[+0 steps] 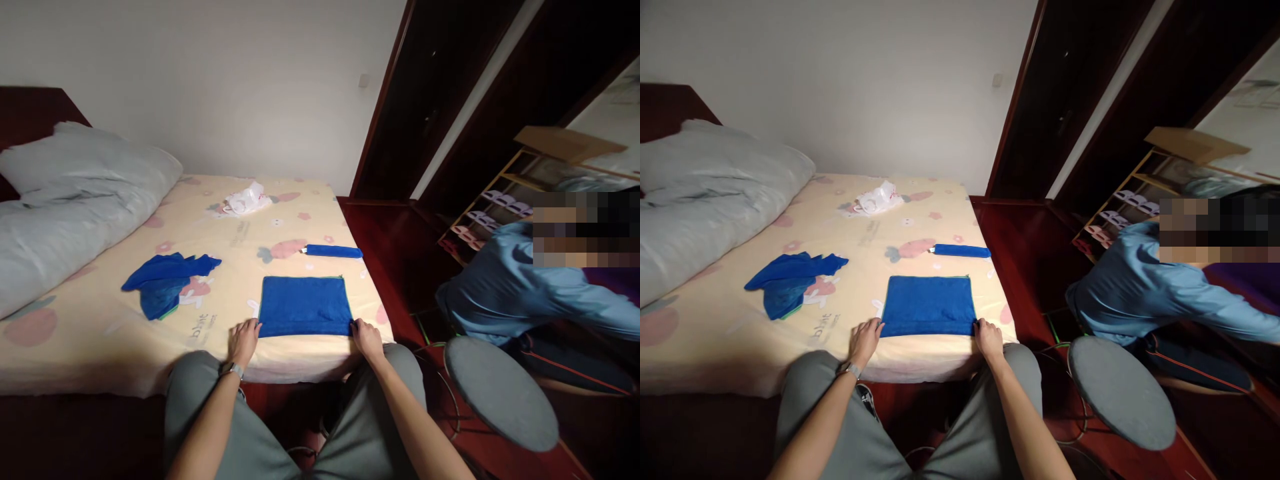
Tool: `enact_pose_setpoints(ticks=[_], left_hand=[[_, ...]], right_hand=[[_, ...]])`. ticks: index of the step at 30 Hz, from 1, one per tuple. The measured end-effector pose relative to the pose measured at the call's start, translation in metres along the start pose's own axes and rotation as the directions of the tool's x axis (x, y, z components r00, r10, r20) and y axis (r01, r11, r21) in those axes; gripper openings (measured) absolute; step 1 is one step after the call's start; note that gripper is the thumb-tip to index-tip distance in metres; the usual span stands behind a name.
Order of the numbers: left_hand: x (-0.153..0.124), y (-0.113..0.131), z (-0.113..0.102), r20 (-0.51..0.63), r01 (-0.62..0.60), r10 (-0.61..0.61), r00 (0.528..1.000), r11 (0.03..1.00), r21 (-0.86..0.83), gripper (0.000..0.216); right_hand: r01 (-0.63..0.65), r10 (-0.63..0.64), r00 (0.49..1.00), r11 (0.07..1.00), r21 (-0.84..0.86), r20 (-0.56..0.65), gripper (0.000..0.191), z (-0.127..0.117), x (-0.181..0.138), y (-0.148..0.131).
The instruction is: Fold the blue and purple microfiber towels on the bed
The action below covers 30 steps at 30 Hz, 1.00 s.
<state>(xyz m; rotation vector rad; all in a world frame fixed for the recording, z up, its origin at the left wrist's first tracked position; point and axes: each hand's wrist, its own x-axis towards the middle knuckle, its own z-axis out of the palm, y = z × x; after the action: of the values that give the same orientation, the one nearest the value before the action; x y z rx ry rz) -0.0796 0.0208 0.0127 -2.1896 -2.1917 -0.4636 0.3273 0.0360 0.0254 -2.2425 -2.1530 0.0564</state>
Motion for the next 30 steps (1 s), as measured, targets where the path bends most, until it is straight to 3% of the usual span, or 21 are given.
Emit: enact_pose_setpoints(ticks=[4,9,15,21,25,27,30], left_hand=[[-0.001,0.002,-0.006,0.008,0.017,-0.016,1.0,1.0,-0.021,0.025],[0.001,0.003,-0.011,0.039,0.132,-0.13,0.991,0.99,-0.053,0.021],[0.002,0.001,-0.015,0.071,0.147,-0.139,0.988,0.98,-0.131,0.025],[-0.001,-0.001,-0.018,-0.057,-0.015,0.014,0.998,1.0,-0.015,0.023],[-0.003,0.015,-0.02,-0.192,-0.119,0.119,0.974,0.993,0.013,0.034],[-0.006,0.031,-0.018,-0.188,-0.251,0.246,0.951,0.968,0.0,0.04],[-0.014,0.055,-0.008,-0.102,-0.443,0.44,0.892,0.896,-0.014,0.052]], right_hand=[[-0.042,0.041,0.999,0.994,0.099,0.017,0.029,-0.001,0.0,0.003],[-0.093,0.085,0.995,0.977,0.191,0.048,0.03,-0.003,-0.001,0.006],[-0.083,0.082,0.997,0.986,0.143,0.009,0.03,-0.004,-0.003,0.005],[-0.1,0.105,0.993,0.99,0.096,-0.047,0.027,-0.01,-0.006,0.002],[-0.098,0.107,0.974,0.994,0.055,-0.201,0.021,-0.017,-0.012,-0.007],[0.003,0.019,0.969,0.996,0.088,-0.248,0.024,-0.017,-0.018,-0.022],[0.328,-0.278,0.921,0.931,0.16,-0.271,0.037,-0.008,-0.031,-0.066]])
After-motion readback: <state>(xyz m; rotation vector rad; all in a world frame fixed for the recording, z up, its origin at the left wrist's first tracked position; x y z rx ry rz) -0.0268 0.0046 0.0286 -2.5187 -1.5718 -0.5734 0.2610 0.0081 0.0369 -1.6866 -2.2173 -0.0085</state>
